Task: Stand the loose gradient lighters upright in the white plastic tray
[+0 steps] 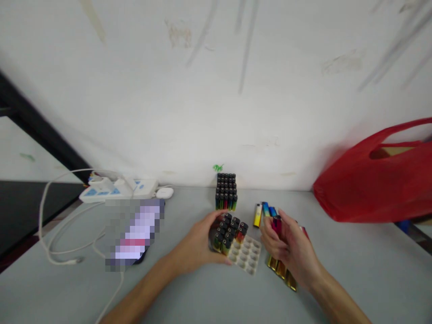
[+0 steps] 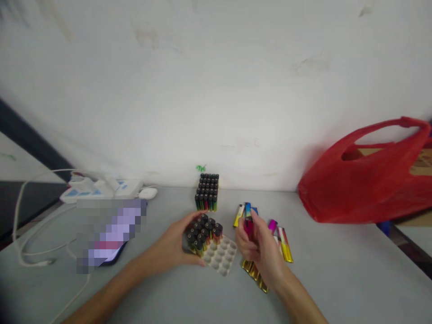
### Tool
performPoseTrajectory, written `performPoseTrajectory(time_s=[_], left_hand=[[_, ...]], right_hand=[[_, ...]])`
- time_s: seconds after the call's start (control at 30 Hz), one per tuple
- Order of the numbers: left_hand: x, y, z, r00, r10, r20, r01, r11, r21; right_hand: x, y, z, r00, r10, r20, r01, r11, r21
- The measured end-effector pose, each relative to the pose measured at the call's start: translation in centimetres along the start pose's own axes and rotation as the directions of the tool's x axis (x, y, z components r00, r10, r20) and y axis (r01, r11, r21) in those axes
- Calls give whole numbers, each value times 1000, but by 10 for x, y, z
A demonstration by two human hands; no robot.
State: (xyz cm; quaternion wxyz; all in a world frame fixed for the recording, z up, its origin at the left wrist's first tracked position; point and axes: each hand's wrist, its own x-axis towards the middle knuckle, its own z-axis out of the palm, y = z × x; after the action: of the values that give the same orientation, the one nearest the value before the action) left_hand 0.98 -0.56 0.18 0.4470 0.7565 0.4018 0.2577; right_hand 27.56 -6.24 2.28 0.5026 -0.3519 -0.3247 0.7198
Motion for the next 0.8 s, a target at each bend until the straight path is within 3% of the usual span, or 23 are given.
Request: performPoseTrajectory(time_s=[0.6,0.8], left_hand=[[0,-2,0,1000,-2,6,2,1000,-2],[0,0,0,1000,-20,-8,20,1000,4]], right_hand=[[1,6,3,997,21,-73,-24,999,-42],[1,8,5,995,-26,-94,22,999,-36]])
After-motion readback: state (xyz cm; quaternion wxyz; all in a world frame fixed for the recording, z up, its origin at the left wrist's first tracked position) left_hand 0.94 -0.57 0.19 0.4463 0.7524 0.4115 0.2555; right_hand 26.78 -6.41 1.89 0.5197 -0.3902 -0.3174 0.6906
